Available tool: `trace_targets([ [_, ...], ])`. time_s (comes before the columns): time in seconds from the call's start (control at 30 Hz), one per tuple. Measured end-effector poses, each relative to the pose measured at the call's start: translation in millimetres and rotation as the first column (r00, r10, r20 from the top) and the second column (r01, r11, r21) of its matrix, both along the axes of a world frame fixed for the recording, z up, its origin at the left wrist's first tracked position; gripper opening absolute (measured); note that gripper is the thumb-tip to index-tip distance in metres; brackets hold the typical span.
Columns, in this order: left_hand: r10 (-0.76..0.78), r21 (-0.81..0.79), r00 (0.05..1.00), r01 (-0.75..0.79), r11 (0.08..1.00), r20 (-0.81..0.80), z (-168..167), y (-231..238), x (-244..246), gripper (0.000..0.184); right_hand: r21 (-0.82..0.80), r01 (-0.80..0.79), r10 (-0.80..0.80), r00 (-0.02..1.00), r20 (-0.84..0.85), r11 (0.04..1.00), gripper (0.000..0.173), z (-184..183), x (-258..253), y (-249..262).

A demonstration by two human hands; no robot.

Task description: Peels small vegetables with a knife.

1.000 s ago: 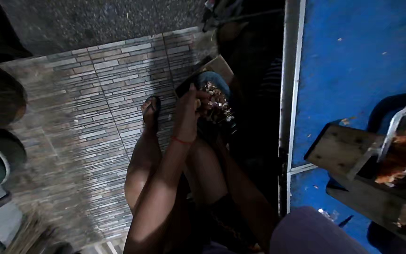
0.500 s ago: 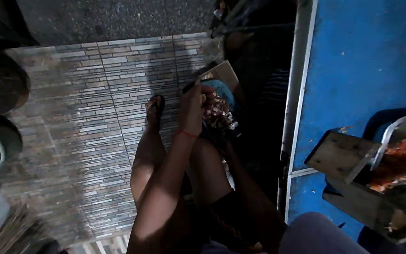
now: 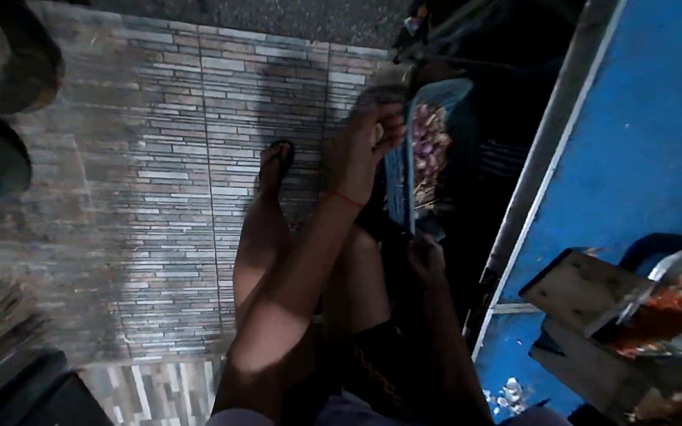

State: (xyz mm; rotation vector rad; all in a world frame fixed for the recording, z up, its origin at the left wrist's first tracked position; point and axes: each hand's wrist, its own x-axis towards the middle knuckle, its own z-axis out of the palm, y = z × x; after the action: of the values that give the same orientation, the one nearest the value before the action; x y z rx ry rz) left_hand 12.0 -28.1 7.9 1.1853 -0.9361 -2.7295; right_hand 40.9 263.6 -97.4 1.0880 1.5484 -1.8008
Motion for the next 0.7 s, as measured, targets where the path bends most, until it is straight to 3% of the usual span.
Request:
trace_targets([
  [0.1, 0.087, 0.039, 0.992, -0.084, 0.996, -0.087, -11, -6, -8, 0.032, -0.008, 0.052, -0.052, 0.995, -0.084, 0.999, 0.021, 6, -14, -4],
  [0.27, 0.096, 0.057, 0.982, -0.087, 0.995, -0.164, -6, -9, -7, 0.036, -0.081, 0.098, -0.108, 0.987, -0.12, 0.992, 0.027, 18, -18, -5],
  [0.47, 0.093, 0.013, 0.991, -0.092, 0.996, -0.092, -4, -9, -7, 0.025, -0.138, 0.15, -0.16, 0.985, -0.063, 0.979, 0.032, 18, -7, 7],
  [0.7, 0.125, 0.001, 0.99, -0.125, 0.992, -0.068, -6, -9, -8, 0.024, -0.014, 0.103, -0.101, 0.991, 0.09, 0.995, 0.03, 10, 14, 15],
])
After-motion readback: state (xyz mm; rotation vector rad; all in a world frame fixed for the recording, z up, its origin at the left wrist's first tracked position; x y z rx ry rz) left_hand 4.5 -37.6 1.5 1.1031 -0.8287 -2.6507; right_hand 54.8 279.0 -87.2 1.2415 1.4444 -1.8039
